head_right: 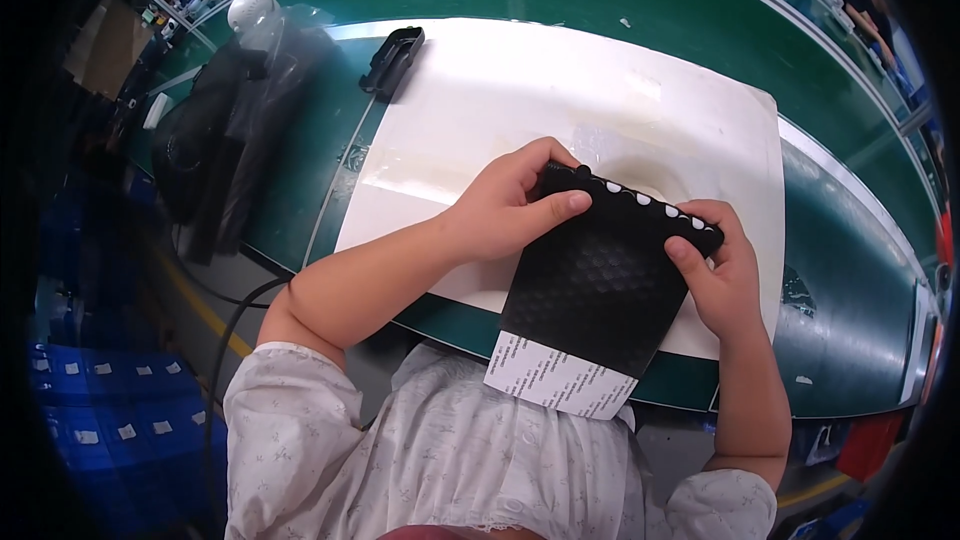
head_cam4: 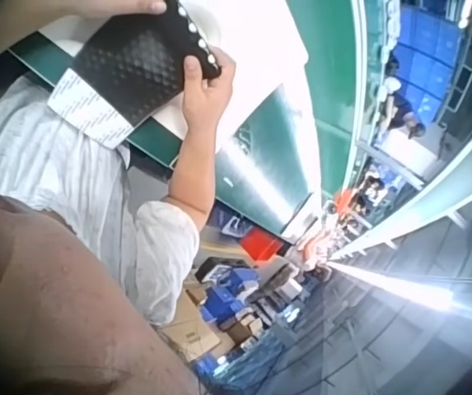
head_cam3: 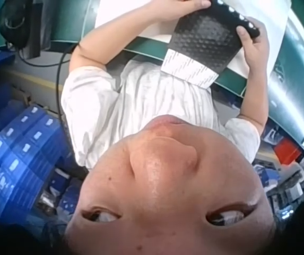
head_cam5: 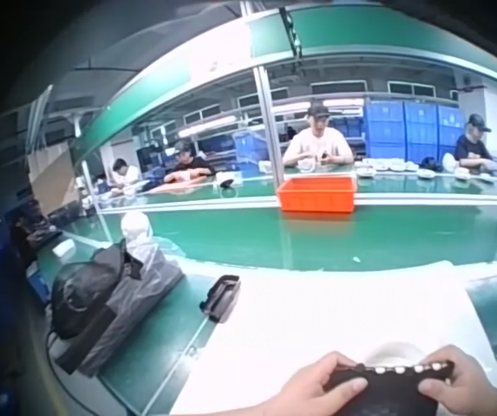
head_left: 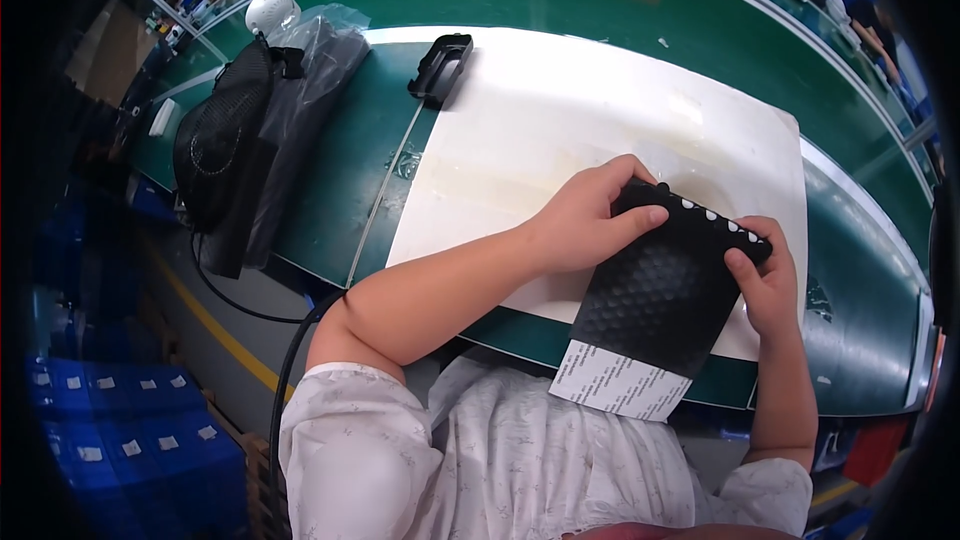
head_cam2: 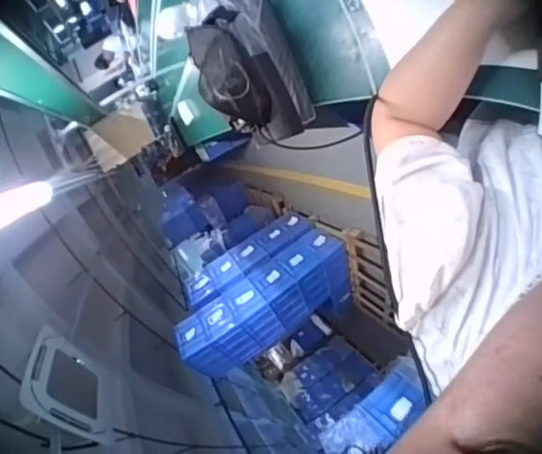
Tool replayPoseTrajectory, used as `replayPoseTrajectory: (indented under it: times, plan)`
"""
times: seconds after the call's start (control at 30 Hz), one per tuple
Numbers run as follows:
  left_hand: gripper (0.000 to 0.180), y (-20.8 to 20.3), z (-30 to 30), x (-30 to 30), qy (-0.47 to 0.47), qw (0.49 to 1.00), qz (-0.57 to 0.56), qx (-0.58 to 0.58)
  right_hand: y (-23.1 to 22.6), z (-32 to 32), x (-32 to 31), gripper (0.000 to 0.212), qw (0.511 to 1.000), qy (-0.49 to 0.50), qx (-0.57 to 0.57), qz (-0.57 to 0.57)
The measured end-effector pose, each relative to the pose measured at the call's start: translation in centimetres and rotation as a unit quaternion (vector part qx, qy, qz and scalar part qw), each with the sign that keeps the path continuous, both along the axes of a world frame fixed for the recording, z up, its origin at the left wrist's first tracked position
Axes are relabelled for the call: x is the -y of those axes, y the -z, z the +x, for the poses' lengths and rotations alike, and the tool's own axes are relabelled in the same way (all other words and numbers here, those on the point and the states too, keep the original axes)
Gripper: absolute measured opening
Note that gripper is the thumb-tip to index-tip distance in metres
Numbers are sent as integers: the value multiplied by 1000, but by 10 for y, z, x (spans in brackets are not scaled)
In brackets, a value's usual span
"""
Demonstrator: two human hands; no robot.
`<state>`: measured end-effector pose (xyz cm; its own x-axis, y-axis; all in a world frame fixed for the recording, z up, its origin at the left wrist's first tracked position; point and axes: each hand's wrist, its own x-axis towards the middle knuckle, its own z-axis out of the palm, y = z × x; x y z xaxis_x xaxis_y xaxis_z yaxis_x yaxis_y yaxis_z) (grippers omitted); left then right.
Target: Applying small black adhesive pads to the base of white electronic camera-like devices on an assembly line.
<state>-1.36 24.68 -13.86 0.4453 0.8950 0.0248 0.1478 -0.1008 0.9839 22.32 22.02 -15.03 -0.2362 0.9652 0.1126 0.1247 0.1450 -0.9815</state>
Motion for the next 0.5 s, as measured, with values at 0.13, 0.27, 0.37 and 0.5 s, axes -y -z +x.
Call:
replayPoseTrajectory:
  times: [0.13,0.27,0.37,0.5]
  plan:
    - [22,-1,1,0,1,1000,6,-1,-2,1,1,30,1000,1,1,-3]
    - [24,3,2,0,-10,999,33,31,-1,1,1,30,1000,-2,0,-5]
    - [23,2,2,0,-5,999,26,37,-1,1,1,30,1000,-2,-3,-4]
    - [23,4,2,-1,-8,999,29,26,0,2,0,30,1000,-2,-8,-4]
